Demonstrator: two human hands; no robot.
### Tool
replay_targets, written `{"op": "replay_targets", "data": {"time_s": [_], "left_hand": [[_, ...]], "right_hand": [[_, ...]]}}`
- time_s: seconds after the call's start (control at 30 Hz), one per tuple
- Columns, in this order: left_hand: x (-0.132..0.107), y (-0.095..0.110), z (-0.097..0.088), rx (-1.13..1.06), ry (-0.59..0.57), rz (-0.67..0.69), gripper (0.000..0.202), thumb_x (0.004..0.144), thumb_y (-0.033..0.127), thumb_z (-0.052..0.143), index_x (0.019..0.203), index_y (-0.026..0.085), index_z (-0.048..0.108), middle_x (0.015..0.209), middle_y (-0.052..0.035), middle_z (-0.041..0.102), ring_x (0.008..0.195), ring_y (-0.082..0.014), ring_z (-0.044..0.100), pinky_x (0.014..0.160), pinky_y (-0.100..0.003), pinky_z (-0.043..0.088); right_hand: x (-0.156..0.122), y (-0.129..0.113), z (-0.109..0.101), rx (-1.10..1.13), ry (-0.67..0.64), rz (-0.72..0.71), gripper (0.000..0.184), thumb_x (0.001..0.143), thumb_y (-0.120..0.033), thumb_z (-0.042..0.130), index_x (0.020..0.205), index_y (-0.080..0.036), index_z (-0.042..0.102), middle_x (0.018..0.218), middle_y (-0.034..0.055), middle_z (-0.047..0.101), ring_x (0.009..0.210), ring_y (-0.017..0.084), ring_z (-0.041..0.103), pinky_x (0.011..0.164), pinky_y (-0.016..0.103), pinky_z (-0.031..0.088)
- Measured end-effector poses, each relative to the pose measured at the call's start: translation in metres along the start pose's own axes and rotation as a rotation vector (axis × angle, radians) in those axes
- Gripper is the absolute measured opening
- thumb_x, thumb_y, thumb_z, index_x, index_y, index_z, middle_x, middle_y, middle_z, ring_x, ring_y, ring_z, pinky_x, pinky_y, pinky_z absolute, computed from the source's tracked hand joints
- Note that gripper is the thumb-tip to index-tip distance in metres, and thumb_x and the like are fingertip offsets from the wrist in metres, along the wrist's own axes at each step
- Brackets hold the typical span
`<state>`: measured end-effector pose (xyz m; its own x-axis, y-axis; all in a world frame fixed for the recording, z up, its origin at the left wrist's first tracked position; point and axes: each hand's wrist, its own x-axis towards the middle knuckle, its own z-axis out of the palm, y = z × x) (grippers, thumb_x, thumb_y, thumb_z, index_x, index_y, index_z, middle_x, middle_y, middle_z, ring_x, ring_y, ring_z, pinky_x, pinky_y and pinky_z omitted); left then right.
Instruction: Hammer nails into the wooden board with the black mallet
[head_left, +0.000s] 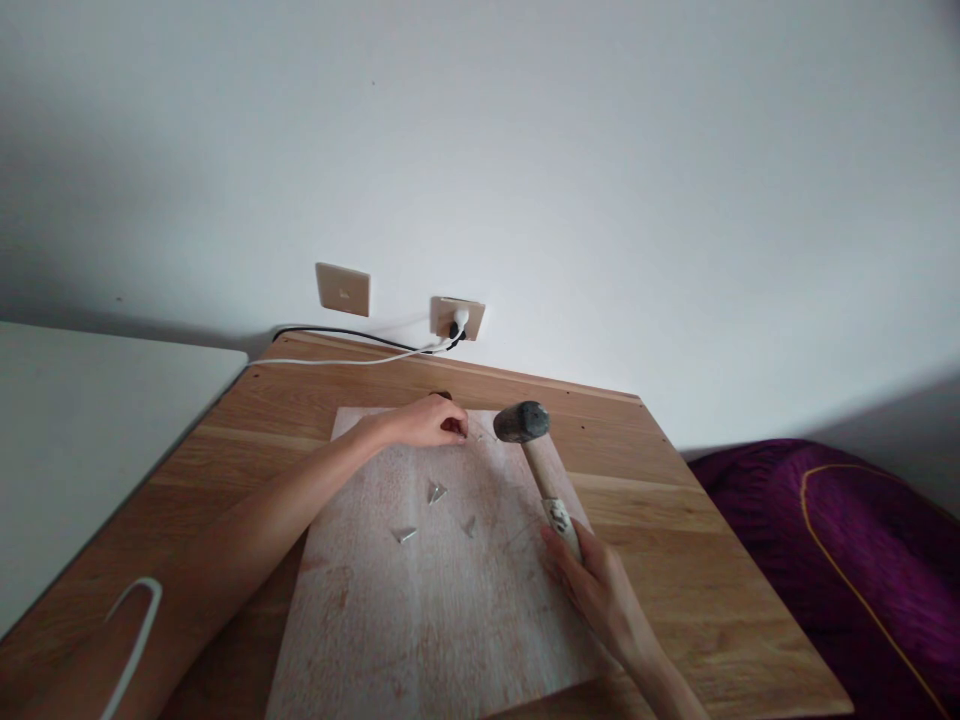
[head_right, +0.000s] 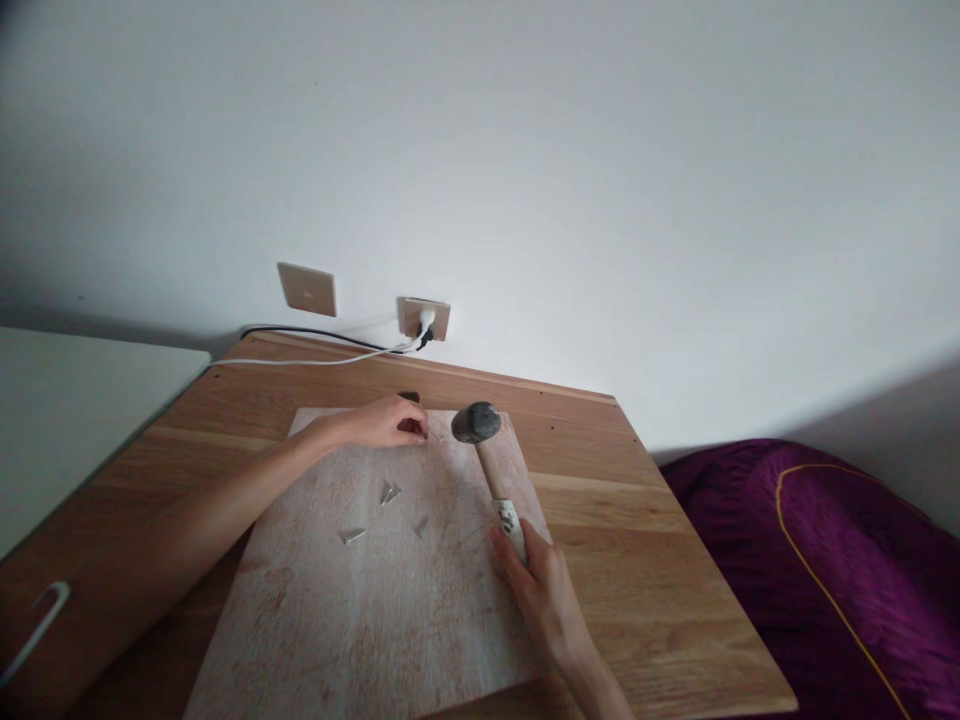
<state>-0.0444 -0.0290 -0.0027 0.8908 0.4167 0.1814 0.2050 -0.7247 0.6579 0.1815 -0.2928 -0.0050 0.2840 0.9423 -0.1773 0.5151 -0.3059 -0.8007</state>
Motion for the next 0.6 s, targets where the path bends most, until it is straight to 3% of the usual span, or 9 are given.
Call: {"op": "replay_targets", "data": {"time_s": [0.1, 0.2, 0.3, 0.43, 0.6], "left_hand": [[-0.001, -0.001, 0.004, -0.031, -0.003, -0.053, 0.017, 0.081, 0.025, 0.076, 0.093, 0.014, 0.074, 0.080, -0.0028, 0.070, 0.071, -0.0141, 0.063, 0.066, -0.023, 0.042], [-0.001, -0.001, 0.010, -0.040, 0.076, -0.123, 0.028, 0.076, 0.036, 0.082, 0.089, 0.014, 0.071, 0.076, -0.0017, 0.067, 0.069, -0.0142, 0.061, 0.063, -0.023, 0.040], [0.000, -0.002, 0.015, -0.063, 0.130, -0.161, 0.023, 0.078, 0.034, 0.080, 0.080, 0.013, 0.069, 0.070, -0.0008, 0.064, 0.066, -0.0130, 0.058, 0.062, -0.023, 0.038], [0.001, -0.005, 0.017, -0.096, 0.115, -0.169, 0.021, 0.080, 0.031, 0.078, 0.078, 0.012, 0.070, 0.067, -0.0014, 0.063, 0.063, -0.0127, 0.057, 0.060, -0.023, 0.035], [-0.004, -0.004, 0.020, -0.070, 0.132, -0.158, 0.014, 0.085, 0.026, 0.074, 0.083, 0.013, 0.072, 0.077, -0.0036, 0.068, 0.068, -0.0132, 0.059, 0.064, -0.024, 0.037]], "right_hand": [[0.000, 0.004, 0.000, 0.001, -0.011, 0.002, 0.052, 0.093, -0.069, 0.051, 0.076, -0.020, 0.046, 0.064, -0.0032, 0.037, 0.055, 0.010, 0.034, 0.046, 0.023, 0.025], [0.001, 0.005, -0.001, -0.026, -0.004, -0.020, 0.052, 0.094, -0.068, 0.051, 0.076, -0.020, 0.046, 0.065, -0.0028, 0.037, 0.057, 0.011, 0.033, 0.048, 0.023, 0.025], [0.002, 0.004, -0.002, -0.065, -0.015, -0.046, 0.052, 0.095, -0.067, 0.050, 0.075, -0.019, 0.047, 0.066, -0.0023, 0.038, 0.059, 0.011, 0.034, 0.050, 0.024, 0.026], [0.002, -0.001, -0.004, -0.112, -0.026, -0.074, 0.054, 0.095, -0.068, 0.048, 0.076, -0.017, 0.051, 0.067, -0.0014, 0.040, 0.062, 0.012, 0.038, 0.055, 0.024, 0.031], [0.001, -0.003, -0.005, -0.102, 0.008, -0.055, 0.055, 0.094, -0.070, 0.047, 0.075, -0.018, 0.050, 0.065, -0.0016, 0.039, 0.060, 0.012, 0.038, 0.053, 0.024, 0.031]]}}
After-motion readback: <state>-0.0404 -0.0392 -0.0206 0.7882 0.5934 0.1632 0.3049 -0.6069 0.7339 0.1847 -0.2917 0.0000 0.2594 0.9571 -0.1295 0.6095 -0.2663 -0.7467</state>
